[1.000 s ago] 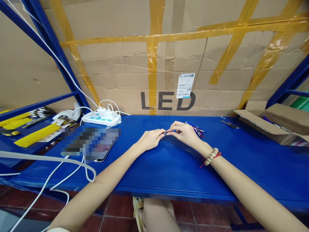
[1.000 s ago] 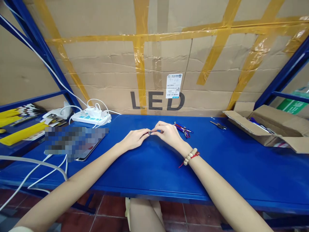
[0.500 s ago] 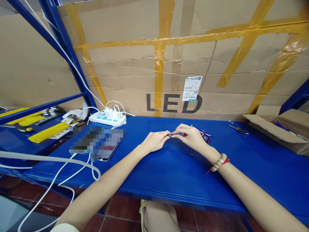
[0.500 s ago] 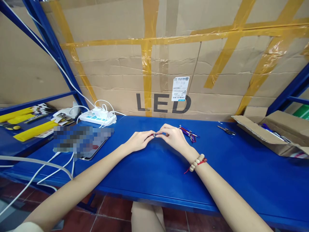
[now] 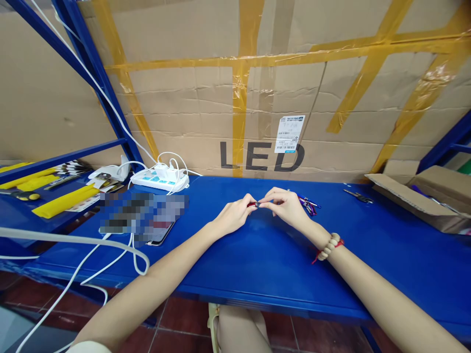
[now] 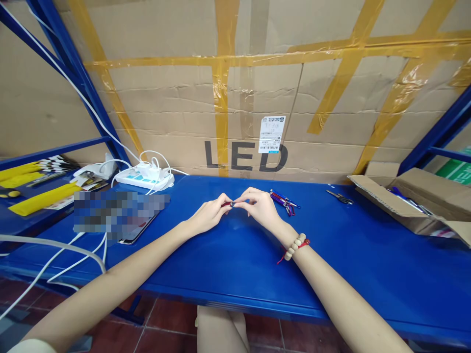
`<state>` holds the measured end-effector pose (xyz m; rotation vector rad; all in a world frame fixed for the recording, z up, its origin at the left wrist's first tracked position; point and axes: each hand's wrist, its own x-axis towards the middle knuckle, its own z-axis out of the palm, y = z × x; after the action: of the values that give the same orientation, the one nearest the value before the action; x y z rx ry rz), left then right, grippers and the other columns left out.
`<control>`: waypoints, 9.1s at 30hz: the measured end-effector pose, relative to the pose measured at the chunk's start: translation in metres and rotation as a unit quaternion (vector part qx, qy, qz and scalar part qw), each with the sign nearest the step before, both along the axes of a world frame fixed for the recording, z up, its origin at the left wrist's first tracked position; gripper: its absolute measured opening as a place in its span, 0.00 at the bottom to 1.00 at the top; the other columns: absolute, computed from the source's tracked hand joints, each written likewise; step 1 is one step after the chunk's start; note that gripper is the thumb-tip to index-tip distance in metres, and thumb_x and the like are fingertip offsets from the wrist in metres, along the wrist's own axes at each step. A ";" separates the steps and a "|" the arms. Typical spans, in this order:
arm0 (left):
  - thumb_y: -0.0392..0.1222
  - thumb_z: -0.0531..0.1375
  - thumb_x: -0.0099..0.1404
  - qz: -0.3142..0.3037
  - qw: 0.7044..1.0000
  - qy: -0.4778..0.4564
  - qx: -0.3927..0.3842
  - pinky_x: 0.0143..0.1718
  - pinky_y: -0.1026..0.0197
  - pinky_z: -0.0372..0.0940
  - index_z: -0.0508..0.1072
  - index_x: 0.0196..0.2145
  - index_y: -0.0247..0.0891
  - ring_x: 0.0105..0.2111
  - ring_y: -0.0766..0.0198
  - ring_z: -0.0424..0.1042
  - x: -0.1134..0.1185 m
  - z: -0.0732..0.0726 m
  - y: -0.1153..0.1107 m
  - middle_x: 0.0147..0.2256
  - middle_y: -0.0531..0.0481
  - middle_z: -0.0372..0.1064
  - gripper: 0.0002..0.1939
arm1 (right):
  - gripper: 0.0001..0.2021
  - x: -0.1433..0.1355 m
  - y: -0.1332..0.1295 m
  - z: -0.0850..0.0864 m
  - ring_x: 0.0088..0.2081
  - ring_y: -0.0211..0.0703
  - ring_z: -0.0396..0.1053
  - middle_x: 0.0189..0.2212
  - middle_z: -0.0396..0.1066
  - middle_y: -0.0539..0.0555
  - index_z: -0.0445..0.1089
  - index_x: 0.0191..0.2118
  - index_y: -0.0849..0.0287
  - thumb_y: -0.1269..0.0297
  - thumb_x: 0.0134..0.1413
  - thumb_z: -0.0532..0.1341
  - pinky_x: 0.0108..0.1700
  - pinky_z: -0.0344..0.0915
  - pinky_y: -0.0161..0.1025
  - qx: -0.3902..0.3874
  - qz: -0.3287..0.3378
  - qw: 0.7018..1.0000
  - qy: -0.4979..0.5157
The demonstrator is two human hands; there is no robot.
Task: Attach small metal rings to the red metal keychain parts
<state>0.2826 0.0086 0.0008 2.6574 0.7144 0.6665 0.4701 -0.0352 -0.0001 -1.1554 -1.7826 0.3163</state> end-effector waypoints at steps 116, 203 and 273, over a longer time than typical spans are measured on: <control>0.38 0.47 0.68 -0.034 0.993 -0.012 0.110 0.41 0.63 0.62 0.65 0.42 0.38 0.39 0.63 0.69 0.001 0.001 0.005 0.40 0.51 0.70 0.10 | 0.17 -0.008 -0.004 0.014 0.16 0.29 0.57 0.21 0.68 0.50 0.73 0.27 0.65 0.54 0.35 0.67 0.19 0.52 0.31 -0.229 0.012 0.966 0.118; 0.40 0.48 0.68 0.027 0.997 -0.045 0.055 0.40 0.61 0.63 0.63 0.42 0.40 0.39 0.63 0.69 0.004 -0.003 0.002 0.40 0.51 0.69 0.08 | 0.16 0.007 -0.002 0.004 0.23 0.32 0.59 0.31 0.68 0.52 0.75 0.34 0.55 0.49 0.51 0.57 0.28 0.57 0.33 0.030 -0.071 0.983 -0.165; 0.48 0.44 0.68 0.212 0.973 -0.011 0.087 0.30 0.65 0.59 0.62 0.45 0.41 0.35 0.61 0.71 0.007 -0.001 0.003 0.31 0.51 0.70 0.14 | 0.11 0.042 -0.006 0.027 0.23 0.34 0.64 0.34 0.71 0.52 0.72 0.37 0.56 0.58 0.54 0.55 0.26 0.57 0.33 0.097 -0.310 0.939 -0.115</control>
<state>0.2894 0.0116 -0.0005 2.6650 1.2911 0.9028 0.5118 -0.0413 0.0268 -1.5788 -1.4993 -0.3749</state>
